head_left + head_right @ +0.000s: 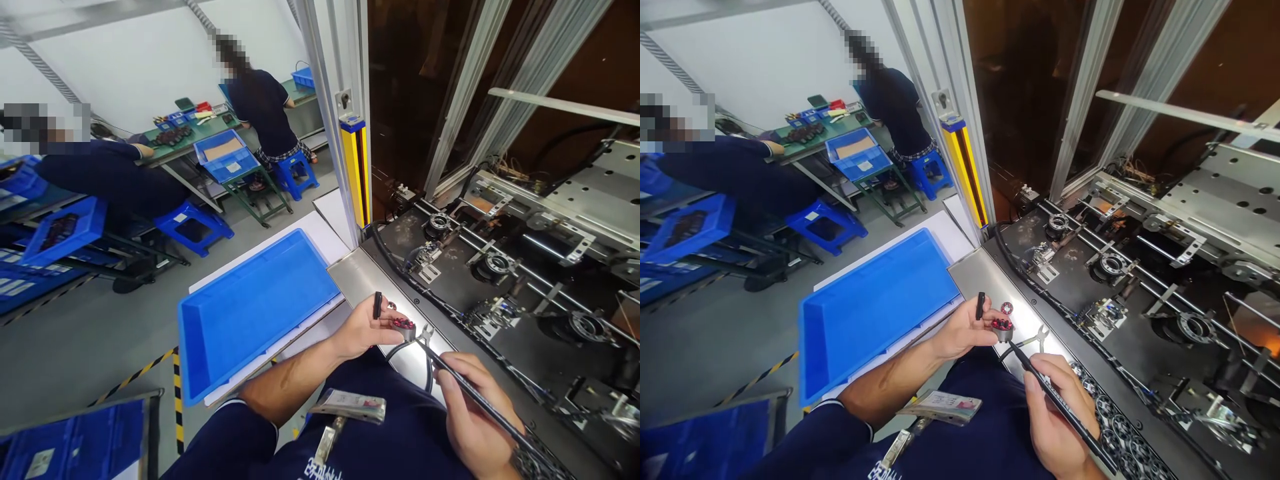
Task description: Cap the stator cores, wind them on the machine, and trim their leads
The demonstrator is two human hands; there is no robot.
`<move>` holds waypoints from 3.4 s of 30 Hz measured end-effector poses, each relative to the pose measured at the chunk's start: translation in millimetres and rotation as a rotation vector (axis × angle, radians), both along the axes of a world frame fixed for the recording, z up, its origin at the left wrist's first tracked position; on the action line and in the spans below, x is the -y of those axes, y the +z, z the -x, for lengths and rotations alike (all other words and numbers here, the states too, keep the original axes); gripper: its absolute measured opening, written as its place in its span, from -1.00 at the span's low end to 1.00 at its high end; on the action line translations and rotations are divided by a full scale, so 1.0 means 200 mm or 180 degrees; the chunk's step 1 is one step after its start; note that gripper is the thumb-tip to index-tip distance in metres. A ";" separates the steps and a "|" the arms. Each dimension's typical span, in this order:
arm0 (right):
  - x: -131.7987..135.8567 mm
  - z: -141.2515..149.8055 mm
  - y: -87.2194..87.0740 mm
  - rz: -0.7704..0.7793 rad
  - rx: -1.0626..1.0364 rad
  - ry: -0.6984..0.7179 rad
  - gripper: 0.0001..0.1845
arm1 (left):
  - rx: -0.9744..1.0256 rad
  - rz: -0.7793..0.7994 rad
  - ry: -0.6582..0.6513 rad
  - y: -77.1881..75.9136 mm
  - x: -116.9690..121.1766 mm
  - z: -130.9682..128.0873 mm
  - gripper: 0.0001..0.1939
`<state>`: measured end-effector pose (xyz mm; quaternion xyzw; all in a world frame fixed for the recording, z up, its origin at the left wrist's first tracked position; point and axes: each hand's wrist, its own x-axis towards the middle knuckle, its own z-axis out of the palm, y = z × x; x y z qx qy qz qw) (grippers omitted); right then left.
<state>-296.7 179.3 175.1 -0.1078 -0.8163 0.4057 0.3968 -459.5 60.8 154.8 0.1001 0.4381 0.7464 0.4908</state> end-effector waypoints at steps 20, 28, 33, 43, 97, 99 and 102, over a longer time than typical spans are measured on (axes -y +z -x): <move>-0.02 -0.17 -0.11 0.0097 0.0225 -0.0245 -0.89 | -0.2551 0.1961 0.0452 -0.52 -0.16 0.42 -0.73; -0.02 -0.21 -0.13 0.0236 0.0325 -0.0616 -0.94 | -0.3669 0.2107 0.0224 -0.48 -0.15 0.20 -0.56; -0.03 -0.20 -0.14 0.0198 0.0359 -0.0568 -0.92 | -0.3619 0.2168 -0.0014 -0.50 -0.20 0.11 -0.57; -0.04 -0.16 -0.11 0.0119 0.0354 -0.0539 -0.93 | -0.2096 0.1063 -0.0386 -0.17 -0.10 0.03 -0.53; -0.06 -0.20 -0.16 -0.0368 0.0747 -0.0519 -0.79 | -0.2397 0.2065 0.1030 -0.58 0.12 0.18 -0.63; -0.06 -0.20 -0.15 -0.0359 0.0726 -0.0498 -0.80 | -0.2101 0.1865 0.1156 -0.54 0.13 0.19 -0.59; -0.04 -0.17 -0.13 -0.0169 0.0626 -0.0462 -0.85 | -0.1576 0.1372 0.1119 -0.42 0.15 0.19 -0.48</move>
